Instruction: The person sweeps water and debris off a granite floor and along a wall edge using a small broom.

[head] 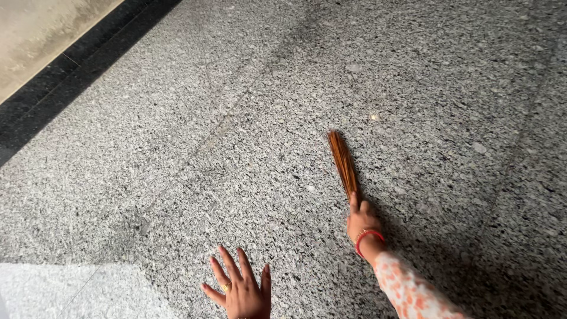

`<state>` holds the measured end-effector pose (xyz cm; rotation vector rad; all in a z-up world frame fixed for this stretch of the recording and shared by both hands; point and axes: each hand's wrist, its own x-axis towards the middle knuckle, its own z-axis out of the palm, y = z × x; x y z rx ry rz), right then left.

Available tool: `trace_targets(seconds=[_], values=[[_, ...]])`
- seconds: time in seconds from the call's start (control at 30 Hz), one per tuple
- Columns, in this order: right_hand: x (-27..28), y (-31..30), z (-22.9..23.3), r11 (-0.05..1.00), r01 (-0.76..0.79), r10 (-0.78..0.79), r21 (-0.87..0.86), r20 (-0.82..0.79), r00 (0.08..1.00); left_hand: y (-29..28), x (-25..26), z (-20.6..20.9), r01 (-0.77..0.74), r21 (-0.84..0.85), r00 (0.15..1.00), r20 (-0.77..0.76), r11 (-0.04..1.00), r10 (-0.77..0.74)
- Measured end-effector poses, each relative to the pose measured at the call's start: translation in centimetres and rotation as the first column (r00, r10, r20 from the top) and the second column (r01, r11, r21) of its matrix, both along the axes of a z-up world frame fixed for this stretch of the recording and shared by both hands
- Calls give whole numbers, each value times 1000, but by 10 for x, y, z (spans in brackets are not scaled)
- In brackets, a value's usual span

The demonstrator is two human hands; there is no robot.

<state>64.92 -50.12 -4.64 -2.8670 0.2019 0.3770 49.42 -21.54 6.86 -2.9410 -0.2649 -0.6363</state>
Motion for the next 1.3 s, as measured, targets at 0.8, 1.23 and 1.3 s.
trace_targets(seconds=[0.8,1.23,1.3], values=[[-51,165,110,666,383,-137,640,-399,907,26,-25,26,-247,-17,912,-342,969,226],[-97,184,48,846,-201,272,494,-76,959,36,-45,19,-373,97,599,-734,923,319],[-130,215,49,741,-454,546,495,-49,836,37,-51,17,-148,-5,949,-284,989,141]])
